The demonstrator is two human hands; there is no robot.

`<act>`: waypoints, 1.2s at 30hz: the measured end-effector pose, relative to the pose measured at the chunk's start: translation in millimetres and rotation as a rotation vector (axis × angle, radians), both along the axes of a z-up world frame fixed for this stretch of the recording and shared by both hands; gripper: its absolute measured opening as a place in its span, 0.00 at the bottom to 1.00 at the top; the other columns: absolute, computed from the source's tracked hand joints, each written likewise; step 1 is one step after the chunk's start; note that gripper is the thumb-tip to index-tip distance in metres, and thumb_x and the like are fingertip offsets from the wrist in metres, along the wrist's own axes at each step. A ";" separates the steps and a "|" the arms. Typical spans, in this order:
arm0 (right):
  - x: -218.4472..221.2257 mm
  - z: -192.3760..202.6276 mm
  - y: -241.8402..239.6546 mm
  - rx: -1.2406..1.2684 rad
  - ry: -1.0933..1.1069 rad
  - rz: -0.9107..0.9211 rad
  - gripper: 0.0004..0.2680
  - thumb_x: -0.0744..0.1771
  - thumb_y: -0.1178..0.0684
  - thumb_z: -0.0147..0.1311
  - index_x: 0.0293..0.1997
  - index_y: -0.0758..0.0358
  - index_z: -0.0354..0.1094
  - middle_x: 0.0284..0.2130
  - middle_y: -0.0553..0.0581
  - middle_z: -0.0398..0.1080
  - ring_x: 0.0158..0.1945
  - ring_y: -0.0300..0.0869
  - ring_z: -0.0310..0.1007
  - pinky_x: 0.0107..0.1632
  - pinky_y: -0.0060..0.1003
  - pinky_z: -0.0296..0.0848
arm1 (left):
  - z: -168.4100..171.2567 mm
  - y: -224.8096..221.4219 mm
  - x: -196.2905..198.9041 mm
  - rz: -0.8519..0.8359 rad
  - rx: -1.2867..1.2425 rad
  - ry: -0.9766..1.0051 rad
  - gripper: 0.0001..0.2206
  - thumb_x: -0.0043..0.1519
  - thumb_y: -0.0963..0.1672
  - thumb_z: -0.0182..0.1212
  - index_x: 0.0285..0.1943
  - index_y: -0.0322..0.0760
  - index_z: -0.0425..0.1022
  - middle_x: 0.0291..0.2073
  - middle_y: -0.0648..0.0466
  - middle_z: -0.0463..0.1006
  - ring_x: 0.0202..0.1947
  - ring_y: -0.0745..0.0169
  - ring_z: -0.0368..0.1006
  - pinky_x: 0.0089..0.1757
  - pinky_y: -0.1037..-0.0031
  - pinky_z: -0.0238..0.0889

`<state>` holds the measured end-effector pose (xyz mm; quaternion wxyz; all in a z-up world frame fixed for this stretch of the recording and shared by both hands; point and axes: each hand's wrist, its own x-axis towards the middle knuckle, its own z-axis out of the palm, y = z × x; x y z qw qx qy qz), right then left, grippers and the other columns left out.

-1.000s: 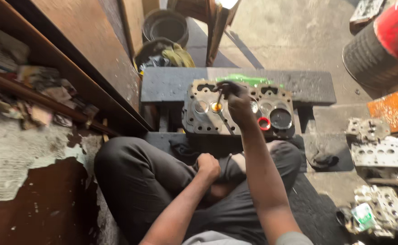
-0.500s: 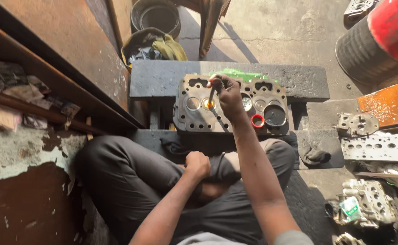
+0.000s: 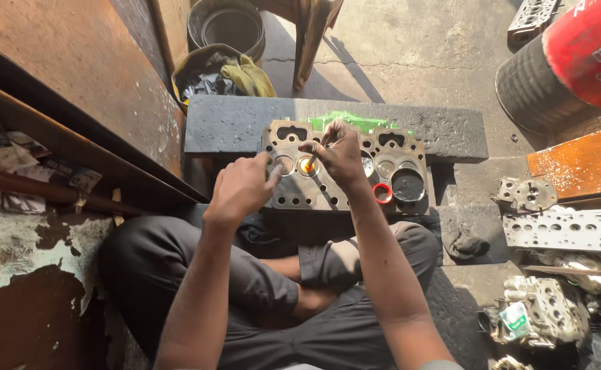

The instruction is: The person cleans the surface of an engine head and its components using a cloth and a thin rod-like tool, applying a dark liquid to specific areas and wiping them down.

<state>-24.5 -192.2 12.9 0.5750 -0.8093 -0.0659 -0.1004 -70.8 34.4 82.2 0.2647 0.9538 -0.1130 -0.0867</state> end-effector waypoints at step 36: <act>16.0 -7.3 5.2 0.464 0.070 0.120 0.18 0.72 0.37 0.45 0.25 0.56 0.56 0.17 0.45 0.54 0.19 0.32 0.54 0.25 0.31 0.59 | -198.4 -71.9 -108.5 -0.436 0.614 0.554 0.49 0.38 0.73 0.60 0.56 0.40 0.82 0.54 0.49 0.81 0.59 0.50 0.75 0.54 0.62 0.69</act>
